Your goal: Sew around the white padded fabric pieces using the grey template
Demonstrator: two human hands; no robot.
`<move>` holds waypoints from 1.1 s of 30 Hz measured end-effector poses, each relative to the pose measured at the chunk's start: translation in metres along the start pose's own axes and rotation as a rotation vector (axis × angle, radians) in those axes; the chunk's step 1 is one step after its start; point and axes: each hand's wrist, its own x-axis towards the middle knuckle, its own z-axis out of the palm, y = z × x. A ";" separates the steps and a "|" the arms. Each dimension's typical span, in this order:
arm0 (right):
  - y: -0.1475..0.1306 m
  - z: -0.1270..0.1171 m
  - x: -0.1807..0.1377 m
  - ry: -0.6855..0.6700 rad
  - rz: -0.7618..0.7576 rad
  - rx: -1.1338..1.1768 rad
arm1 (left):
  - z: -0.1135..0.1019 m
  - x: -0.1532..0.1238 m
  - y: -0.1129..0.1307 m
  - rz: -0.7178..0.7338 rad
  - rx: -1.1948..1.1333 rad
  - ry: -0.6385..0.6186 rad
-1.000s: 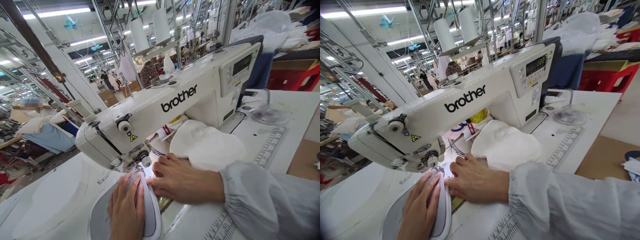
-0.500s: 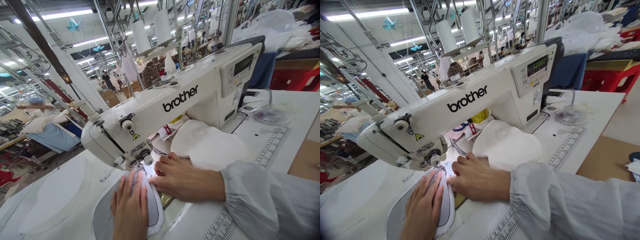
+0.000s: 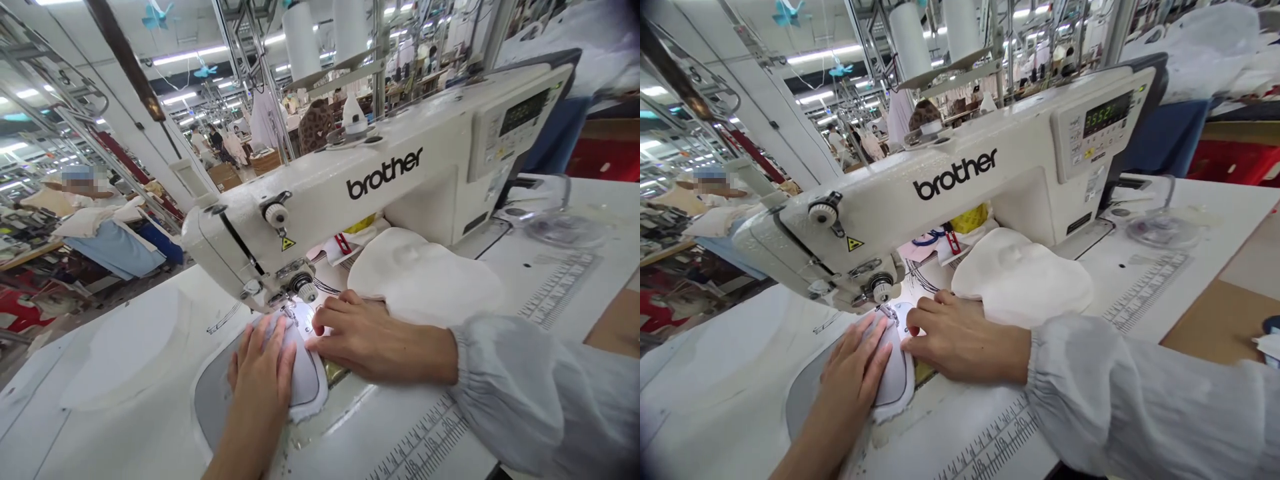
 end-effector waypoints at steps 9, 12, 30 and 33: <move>-0.005 -0.001 -0.011 0.069 -0.232 0.246 | -0.035 -0.002 -0.020 0.113 -0.087 -0.184; -0.008 -0.001 -0.011 0.058 -0.257 0.270 | -0.030 -0.005 -0.021 0.115 -0.082 -0.141; -0.017 -0.006 -0.018 0.017 -0.223 0.081 | -0.009 -0.013 -0.030 0.675 -0.039 0.229; -0.017 -0.006 -0.017 0.015 -0.214 0.064 | -0.013 -0.010 -0.028 0.714 0.086 0.244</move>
